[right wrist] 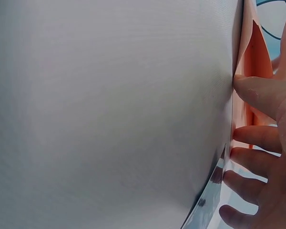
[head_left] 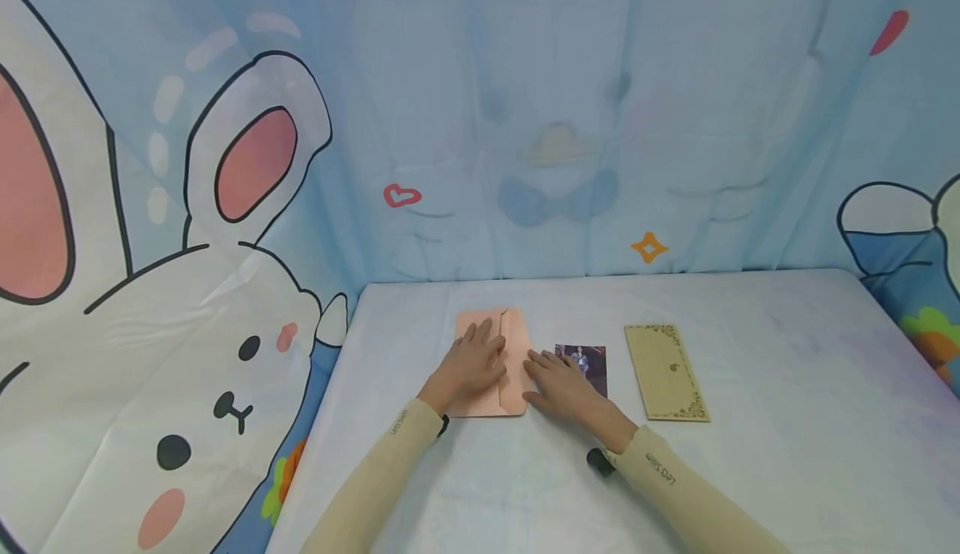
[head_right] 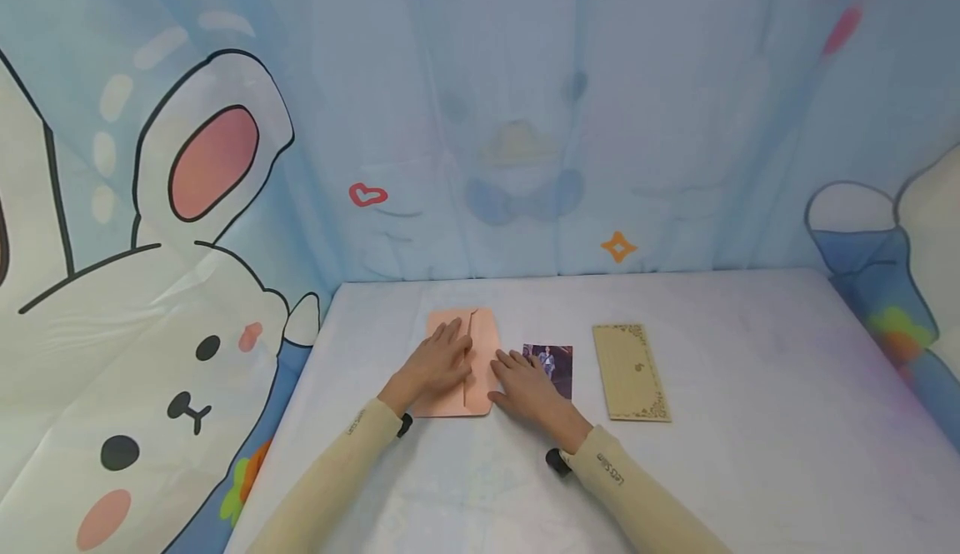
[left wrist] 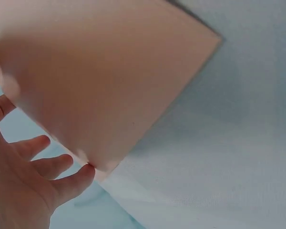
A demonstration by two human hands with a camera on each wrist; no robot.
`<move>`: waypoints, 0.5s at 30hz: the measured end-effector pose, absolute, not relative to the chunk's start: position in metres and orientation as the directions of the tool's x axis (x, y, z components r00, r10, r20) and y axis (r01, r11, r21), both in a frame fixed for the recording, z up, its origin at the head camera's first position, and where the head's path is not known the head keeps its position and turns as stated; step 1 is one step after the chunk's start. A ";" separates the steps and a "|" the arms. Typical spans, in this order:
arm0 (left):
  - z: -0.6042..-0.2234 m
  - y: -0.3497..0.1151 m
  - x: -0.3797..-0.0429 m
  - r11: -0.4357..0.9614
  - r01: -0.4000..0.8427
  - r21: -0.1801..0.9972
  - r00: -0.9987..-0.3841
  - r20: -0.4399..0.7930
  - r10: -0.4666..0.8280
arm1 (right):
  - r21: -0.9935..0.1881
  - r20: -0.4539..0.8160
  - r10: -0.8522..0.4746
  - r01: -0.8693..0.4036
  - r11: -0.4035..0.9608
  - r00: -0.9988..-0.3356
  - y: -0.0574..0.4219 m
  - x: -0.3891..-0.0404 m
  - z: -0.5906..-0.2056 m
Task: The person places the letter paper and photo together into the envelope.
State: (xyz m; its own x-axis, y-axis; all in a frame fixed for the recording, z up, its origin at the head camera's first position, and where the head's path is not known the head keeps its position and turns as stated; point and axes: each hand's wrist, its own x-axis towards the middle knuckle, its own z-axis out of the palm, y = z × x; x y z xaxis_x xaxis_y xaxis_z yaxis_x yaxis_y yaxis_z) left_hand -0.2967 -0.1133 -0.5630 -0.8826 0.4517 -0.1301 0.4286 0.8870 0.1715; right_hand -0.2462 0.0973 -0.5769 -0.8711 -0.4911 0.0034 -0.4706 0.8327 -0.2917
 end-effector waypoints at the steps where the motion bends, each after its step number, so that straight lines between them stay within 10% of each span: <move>1: -0.563 -0.113 -0.297 0.888 0.429 0.169 -0.883 -0.129 0.451 | -0.292 0.005 -0.491 -0.471 0.833 -0.871 0.098 -0.246 -0.577; 15: -0.554 -0.134 -0.302 0.827 0.521 0.213 -0.801 -0.211 0.560 | -0.293 0.021 -0.504 -0.487 0.823 -0.864 0.099 -0.245 -0.579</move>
